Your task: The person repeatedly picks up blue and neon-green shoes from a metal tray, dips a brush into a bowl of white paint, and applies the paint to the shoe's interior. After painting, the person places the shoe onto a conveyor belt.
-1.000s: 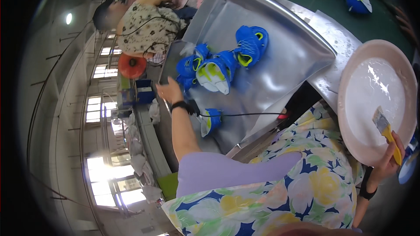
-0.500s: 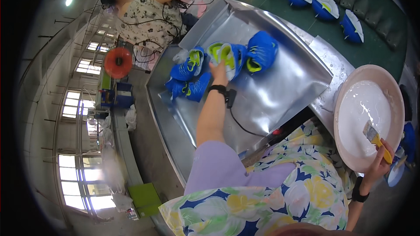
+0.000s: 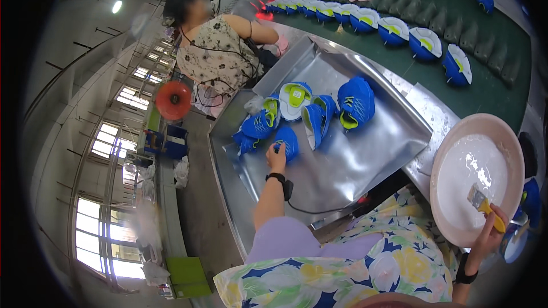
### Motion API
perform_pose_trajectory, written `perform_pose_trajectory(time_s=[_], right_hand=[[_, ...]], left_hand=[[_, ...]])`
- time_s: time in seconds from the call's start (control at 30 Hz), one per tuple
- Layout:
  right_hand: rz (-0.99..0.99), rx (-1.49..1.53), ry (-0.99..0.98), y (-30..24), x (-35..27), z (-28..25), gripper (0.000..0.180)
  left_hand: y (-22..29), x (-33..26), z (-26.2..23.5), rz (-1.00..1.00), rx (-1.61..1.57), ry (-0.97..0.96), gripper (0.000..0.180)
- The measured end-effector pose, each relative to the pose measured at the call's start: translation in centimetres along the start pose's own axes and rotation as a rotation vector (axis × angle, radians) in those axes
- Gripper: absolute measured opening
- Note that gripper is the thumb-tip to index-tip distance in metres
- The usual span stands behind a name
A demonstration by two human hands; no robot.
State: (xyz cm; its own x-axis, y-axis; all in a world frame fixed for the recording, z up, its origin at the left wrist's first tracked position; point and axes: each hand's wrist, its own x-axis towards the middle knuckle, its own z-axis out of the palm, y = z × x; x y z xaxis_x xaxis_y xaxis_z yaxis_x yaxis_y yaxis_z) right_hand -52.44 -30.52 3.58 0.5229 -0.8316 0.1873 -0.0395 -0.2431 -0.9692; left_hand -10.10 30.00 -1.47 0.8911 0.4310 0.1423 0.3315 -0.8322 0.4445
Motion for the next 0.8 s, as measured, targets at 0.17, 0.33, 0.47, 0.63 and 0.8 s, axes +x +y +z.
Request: perform_pose_trajectory(time_s=[0.17, 0.33, 0.47, 0.63, 0.8], right_hand=[[-0.003, 0.009, -0.003, 0.3, -0.4, -0.2, 0.021], [0.015, 0.011, 0.007, 0.4, -0.2, -0.2, 0.022], [-0.001, 0.032, -0.014, 0.2, 0.1, 0.2, 0.022], [0.04, 0.054, -0.046, 0.0, 0.1, -0.3, 0.021], [0.005, 0.04, -0.039, -0.4, 0.0, 0.2, 0.019]], left_hand=[[2.0, -1.2, -2.0, 0.016, 0.118, -0.343, 0.063], [10.7, -7.5, -6.7, 0.246, 0.454, -0.812, 0.067], [11.2, -8.3, -7.6, 0.64, 0.52, -0.784, 0.054], [11.8, -11.8, -5.9, 1.016, 0.381, -0.49, 0.043], [17.3, -14.3, -6.7, 1.027, 0.154, -0.806, 0.046]])
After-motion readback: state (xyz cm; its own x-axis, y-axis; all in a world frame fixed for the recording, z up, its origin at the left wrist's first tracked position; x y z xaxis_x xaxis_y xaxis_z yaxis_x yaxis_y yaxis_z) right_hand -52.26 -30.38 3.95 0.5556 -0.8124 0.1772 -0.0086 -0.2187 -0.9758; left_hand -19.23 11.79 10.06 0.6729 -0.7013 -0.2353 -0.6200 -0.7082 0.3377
